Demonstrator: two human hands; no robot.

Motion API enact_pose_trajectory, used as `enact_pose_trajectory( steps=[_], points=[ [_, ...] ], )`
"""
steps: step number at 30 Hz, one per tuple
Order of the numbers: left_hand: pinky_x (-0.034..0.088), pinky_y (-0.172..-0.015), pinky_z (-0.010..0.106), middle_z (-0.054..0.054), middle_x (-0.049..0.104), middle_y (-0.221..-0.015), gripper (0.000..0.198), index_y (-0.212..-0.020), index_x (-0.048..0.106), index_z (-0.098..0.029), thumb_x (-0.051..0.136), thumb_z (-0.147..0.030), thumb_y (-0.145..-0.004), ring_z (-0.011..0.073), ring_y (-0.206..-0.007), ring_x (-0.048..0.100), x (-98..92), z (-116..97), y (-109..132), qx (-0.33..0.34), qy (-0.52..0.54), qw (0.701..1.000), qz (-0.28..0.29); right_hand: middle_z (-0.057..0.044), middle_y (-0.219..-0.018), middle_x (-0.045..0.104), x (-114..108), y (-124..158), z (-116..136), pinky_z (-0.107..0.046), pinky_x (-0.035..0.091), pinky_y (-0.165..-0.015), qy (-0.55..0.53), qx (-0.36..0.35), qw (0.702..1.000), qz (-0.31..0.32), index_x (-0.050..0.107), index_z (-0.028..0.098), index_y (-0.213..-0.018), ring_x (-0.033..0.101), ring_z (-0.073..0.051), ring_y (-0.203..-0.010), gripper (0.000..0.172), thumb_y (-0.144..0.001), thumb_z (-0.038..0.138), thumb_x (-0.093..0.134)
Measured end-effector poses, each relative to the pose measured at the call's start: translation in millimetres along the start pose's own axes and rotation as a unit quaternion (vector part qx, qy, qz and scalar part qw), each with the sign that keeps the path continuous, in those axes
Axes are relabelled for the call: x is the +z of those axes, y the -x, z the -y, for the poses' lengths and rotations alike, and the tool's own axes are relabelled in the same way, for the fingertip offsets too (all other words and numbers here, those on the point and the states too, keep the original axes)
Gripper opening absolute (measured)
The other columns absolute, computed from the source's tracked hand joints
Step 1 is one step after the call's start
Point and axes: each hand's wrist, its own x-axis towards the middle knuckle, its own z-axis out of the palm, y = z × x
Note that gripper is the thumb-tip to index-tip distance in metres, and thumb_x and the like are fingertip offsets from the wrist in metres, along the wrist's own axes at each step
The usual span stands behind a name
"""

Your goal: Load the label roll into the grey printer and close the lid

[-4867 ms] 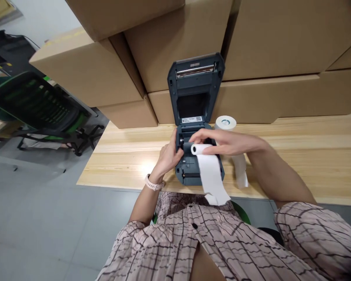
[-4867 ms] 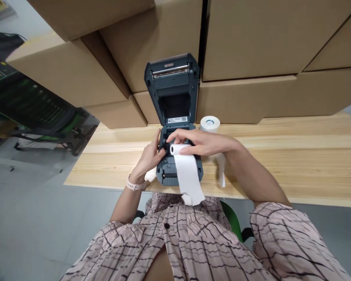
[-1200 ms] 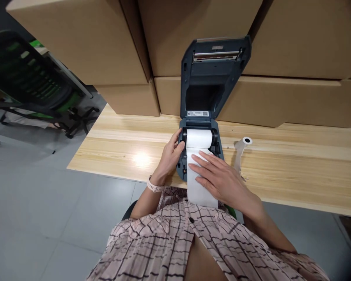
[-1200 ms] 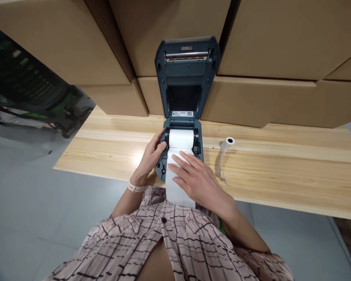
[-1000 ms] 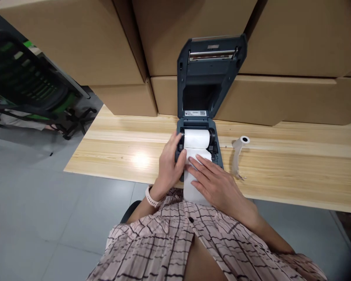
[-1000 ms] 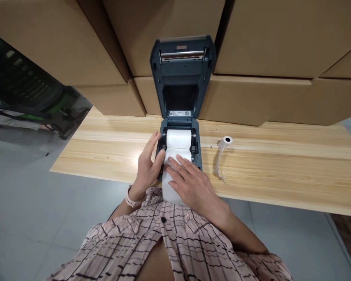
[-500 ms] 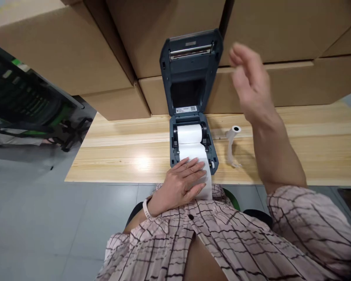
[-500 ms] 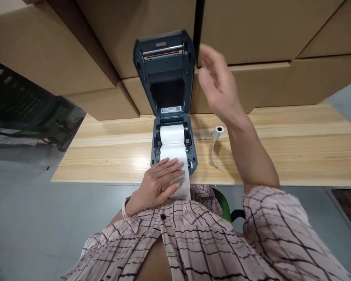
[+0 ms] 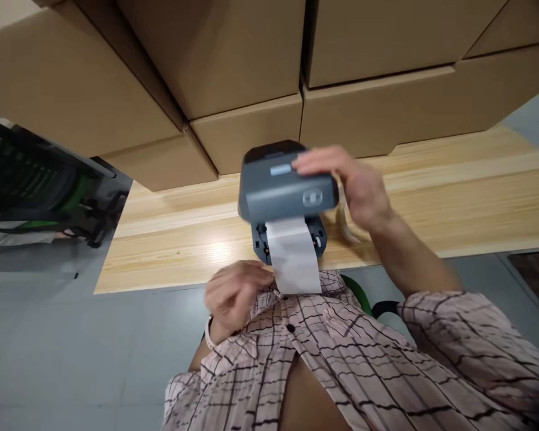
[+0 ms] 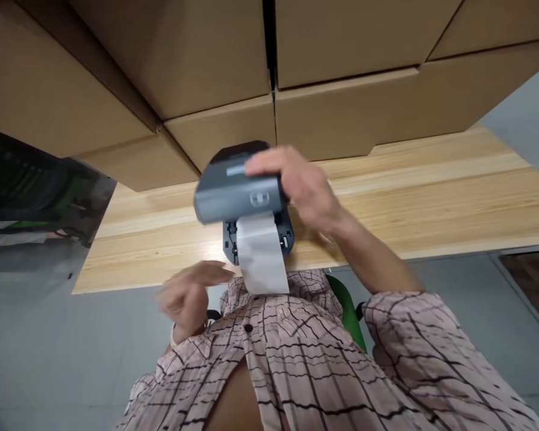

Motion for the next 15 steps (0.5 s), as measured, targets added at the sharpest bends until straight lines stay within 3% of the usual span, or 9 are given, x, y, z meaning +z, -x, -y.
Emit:
enact_pose_trajectory(
  steps=[2, 4, 5, 7, 10, 12, 15],
  points=[
    [0.068, -0.081, 0.035, -0.004, 0.083, -0.085, 0.032, -0.100, 0.082, -0.025, 0.052, -0.018, -0.106, 0.0140, -0.078, 0.080, 1.9, 7, -8, 0.016, -0.028, 0.988, -0.153, 0.000, -0.126, 0.081, 16, 36, 6, -0.055, 0.050, -0.120, 0.064, -0.019, 0.998, 0.005, 0.076, 0.030, -0.122, 0.073, -0.023, -0.127, 0.050, -0.114, 0.056, 0.033],
    [0.064, -0.098, 0.040, -0.002, 0.083, -0.101, 0.030, -0.110, 0.082, -0.028, 0.053, -0.023, -0.107, 0.0160, -0.099, 0.079, 9.0, 19, -14, 0.009, -0.077, 0.971, -0.224, 0.000, -0.130, 0.080, 34, 65, 6, -0.057, 0.048, -0.123, 0.115, -0.025, 0.993, -0.021, 0.075, 0.032, -0.125, 0.072, -0.024, -0.130, 0.040, -0.114, 0.043, 0.038],
    [0.059, -0.110, 0.044, -0.001, 0.082, -0.117, 0.029, -0.120, 0.080, -0.029, 0.053, -0.028, -0.107, 0.0186, -0.117, 0.076, 14.4, 26, -15, -0.004, -0.097, 0.972, -0.215, -0.001, -0.134, 0.079, 42, 75, 6, -0.057, 0.047, -0.123, 0.131, -0.020, 0.990, -0.039, 0.074, 0.032, -0.128, 0.071, -0.024, -0.133, 0.037, -0.113, 0.037, 0.040],
    [0.041, -0.130, 0.053, 0.002, 0.065, -0.155, 0.038, -0.142, 0.069, -0.032, 0.057, -0.039, -0.107, 0.0257, -0.152, 0.054, 27.2, 37, -13, -0.057, -0.109, 0.981, -0.149, -0.001, -0.140, 0.076, 54, 88, 6, -0.057, 0.046, -0.125, 0.143, 0.002, 0.987, -0.072, 0.071, 0.033, -0.135, 0.068, -0.024, -0.137, 0.037, -0.111, 0.029, 0.043],
    [0.022, -0.139, 0.056, 0.001, 0.026, -0.182, 0.072, -0.168, 0.036, -0.040, 0.067, -0.048, -0.102, 0.0308, -0.170, 0.021, 45.2, 46, -1, -0.189, -0.044, 0.977, -0.089, 0.002, -0.151, 0.070, 64, 94, 8, -0.061, 0.042, -0.129, 0.114, 0.058, 0.987, -0.102, 0.063, 0.039, -0.147, 0.063, -0.026, -0.145, 0.041, -0.109, 0.031, 0.047],
    [0.023, -0.139, 0.055, 0.001, 0.015, -0.185, 0.089, -0.172, 0.021, -0.044, 0.072, -0.051, -0.099, 0.0315, -0.171, 0.015, 52.0, 46, 8, -0.271, 0.010, 0.958, -0.098, 0.000, -0.166, 0.055, 66, 97, 9, -0.062, 0.039, -0.132, 0.064, 0.125, 0.982, -0.130, 0.052, 0.039, -0.158, 0.051, -0.028, -0.156, 0.051, -0.107, 0.041, 0.055],
    [0.032, -0.136, 0.053, 0.004, 0.020, -0.184, 0.098, -0.173, 0.014, -0.044, 0.073, -0.058, -0.096, 0.0330, -0.169, 0.025, 53.9, 44, 15, -0.339, 0.078, 0.932, -0.097, -0.005, -0.179, 0.033, 65, 105, 8, -0.058, 0.041, -0.132, -0.057, 0.255, 0.956, -0.133, 0.030, 0.034, -0.170, 0.037, -0.030, -0.164, 0.083, -0.099, 0.057, 0.066]
  ],
)
